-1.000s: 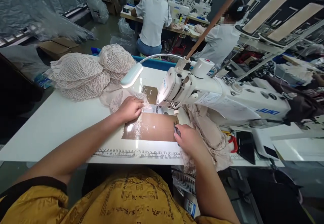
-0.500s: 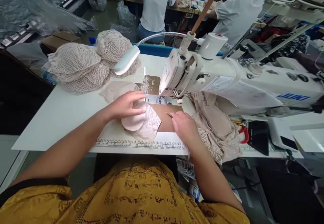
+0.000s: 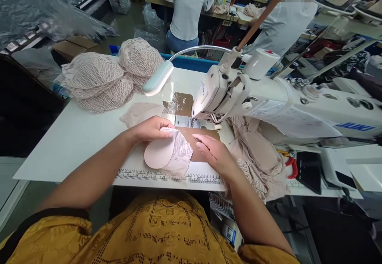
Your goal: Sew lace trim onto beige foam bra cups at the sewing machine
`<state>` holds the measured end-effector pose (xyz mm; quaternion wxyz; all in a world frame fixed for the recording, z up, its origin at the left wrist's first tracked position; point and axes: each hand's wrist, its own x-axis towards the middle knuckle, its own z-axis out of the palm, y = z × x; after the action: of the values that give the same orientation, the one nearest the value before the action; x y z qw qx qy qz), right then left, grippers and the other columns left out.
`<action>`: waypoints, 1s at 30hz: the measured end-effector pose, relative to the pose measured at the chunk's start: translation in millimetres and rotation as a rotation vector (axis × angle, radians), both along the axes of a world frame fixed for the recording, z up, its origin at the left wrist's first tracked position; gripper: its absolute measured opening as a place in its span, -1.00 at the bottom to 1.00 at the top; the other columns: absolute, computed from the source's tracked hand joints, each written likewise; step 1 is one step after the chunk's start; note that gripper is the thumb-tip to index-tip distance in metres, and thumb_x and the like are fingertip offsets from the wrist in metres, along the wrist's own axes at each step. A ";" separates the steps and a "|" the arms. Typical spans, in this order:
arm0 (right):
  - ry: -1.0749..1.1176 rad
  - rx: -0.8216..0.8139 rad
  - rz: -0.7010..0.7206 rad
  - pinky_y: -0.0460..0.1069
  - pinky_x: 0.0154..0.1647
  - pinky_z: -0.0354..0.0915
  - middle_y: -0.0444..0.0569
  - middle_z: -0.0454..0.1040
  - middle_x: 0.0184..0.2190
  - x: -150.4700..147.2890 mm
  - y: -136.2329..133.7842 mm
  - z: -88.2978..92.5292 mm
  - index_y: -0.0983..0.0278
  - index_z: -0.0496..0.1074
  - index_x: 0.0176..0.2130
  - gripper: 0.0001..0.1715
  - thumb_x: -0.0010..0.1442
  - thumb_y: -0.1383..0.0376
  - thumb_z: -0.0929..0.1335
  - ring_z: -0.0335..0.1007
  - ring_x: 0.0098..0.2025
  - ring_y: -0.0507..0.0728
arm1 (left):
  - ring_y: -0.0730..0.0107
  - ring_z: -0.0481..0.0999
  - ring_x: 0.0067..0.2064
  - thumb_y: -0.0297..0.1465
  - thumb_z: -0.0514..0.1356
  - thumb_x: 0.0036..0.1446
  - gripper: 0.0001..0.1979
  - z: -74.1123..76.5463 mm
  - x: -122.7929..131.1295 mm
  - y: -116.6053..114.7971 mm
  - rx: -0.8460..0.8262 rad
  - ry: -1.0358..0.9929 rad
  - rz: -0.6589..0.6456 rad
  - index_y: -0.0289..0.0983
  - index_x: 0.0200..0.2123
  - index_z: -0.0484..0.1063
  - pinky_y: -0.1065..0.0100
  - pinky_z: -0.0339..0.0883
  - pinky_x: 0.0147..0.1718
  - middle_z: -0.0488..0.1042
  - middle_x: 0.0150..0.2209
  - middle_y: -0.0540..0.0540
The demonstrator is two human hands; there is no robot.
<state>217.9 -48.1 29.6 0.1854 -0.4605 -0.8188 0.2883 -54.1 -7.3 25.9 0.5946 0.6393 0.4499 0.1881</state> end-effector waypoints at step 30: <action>0.403 -0.237 0.024 0.01 -0.20 0.34 -0.07 0.55 -0.30 -42.6 13.2 -16.1 0.22 0.54 -0.24 -0.85 0.19 0.23 0.38 0.45 -0.24 0.10 | 0.60 0.05 -0.56 -0.15 0.31 0.07 -0.60 -9.2 10.0 -10.4 -0.112 -0.160 -0.190 -0.36 -0.57 0.44 0.47 -0.13 -0.62 0.14 -0.63 0.07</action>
<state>175.3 -34.9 13.5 0.2864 -0.4024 -0.7312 0.4705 -44.1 -17.7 16.8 0.6784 0.6278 0.3483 0.1558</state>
